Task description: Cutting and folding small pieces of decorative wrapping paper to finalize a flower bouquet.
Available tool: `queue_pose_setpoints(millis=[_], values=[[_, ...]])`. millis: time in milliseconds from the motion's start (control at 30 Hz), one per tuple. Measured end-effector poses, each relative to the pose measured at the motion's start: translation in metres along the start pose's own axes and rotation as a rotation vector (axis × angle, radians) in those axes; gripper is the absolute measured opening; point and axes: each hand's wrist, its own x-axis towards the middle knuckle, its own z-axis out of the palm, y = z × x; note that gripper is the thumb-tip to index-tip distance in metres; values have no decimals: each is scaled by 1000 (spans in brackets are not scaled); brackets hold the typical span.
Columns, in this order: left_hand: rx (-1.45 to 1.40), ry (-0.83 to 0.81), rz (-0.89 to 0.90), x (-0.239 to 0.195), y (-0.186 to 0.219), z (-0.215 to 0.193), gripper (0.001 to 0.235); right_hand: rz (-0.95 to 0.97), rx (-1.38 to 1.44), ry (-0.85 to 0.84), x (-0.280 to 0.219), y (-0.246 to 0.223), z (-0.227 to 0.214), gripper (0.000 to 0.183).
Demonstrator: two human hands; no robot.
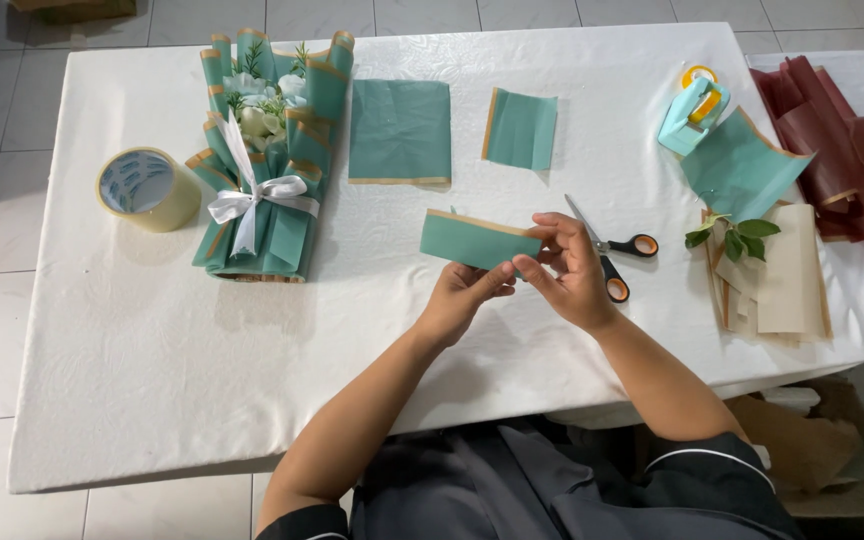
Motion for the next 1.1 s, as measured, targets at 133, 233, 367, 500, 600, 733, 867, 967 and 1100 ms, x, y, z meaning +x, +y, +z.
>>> queue_pose_setpoints(millis=[133,233,367,500,600,733,867,967,1100], values=[[-19,111,60,10,-7,-16,27,30,-499,-348,26,-56,-32,32],[-37,193,94,9,5,-21,21,324,-1084,-510,11,-45,-66,41],[-59,209,144,3,19,-15,17,658,-1205,-605,-1,-31,-88,46],[-84,138,155,-10,45,-1,15,815,-1147,-607,-9,-33,-101,53],[-122,176,128,-6,39,-6,20,756,-1287,-700,-5,-35,-97,54],[-74,172,183,-7,44,-8,24,800,-1360,-787,9,-46,-85,57],[-72,194,269,-9,54,-6,15,1014,-1328,-825,25,-63,-71,30],[-61,243,302,5,34,-22,16,954,-1153,-821,20,-52,-65,37],[-56,337,346,1,49,-18,21,796,-558,-900,18,-43,-38,41]])
